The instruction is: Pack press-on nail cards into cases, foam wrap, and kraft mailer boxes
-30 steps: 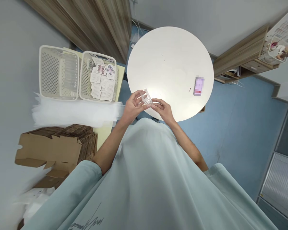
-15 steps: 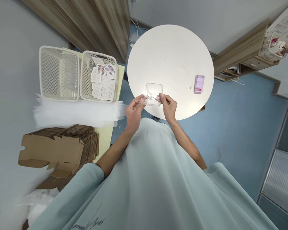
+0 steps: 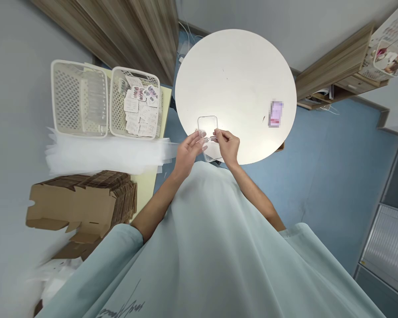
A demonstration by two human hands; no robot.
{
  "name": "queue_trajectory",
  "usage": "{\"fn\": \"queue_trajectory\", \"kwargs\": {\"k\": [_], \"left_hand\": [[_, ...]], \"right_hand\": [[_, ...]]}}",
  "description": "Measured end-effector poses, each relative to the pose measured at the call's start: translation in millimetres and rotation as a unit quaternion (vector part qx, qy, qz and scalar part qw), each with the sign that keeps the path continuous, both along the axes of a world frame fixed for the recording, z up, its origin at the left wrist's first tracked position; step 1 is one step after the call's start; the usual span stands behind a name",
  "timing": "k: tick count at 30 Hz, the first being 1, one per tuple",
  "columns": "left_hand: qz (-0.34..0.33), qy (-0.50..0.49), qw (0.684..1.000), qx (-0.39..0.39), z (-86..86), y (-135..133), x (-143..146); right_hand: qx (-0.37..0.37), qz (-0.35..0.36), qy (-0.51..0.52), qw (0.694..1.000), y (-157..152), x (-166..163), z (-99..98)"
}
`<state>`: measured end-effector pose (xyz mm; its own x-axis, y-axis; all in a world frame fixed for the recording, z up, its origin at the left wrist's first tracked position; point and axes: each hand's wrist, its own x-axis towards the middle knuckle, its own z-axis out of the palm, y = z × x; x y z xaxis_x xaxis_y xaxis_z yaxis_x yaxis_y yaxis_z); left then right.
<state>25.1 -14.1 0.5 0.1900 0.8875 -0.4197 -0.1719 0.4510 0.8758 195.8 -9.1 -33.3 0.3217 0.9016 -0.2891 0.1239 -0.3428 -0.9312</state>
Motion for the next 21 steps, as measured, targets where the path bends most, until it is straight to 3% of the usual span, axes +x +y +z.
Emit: {"fn": "queue_trajectory", "kwargs": {"k": [4,9,13,17,21], "left_hand": [[0.002,-0.016,1.000,-0.021,-5.9,5.1,-9.2],[0.079,0.001,0.996,-0.048,-16.2,11.2,-37.4],[0.135,0.036,0.988,-0.069,-23.5,13.1,-69.1],[0.170,0.050,0.981,-0.082,-25.4,8.4,-93.2],[0.184,0.057,0.977,-0.090,-22.6,1.3,-108.4]], "right_hand": [[-0.016,0.022,-0.005,1.000,1.4,-5.0,-2.1],[-0.026,0.078,-0.038,0.996,15.1,4.7,-20.9],[-0.096,0.148,-0.131,0.975,36.4,16.7,-57.8],[-0.181,0.239,-0.215,0.929,56.7,14.2,-101.5],[-0.216,0.294,-0.272,0.890,72.6,-1.0,-136.0]]}}
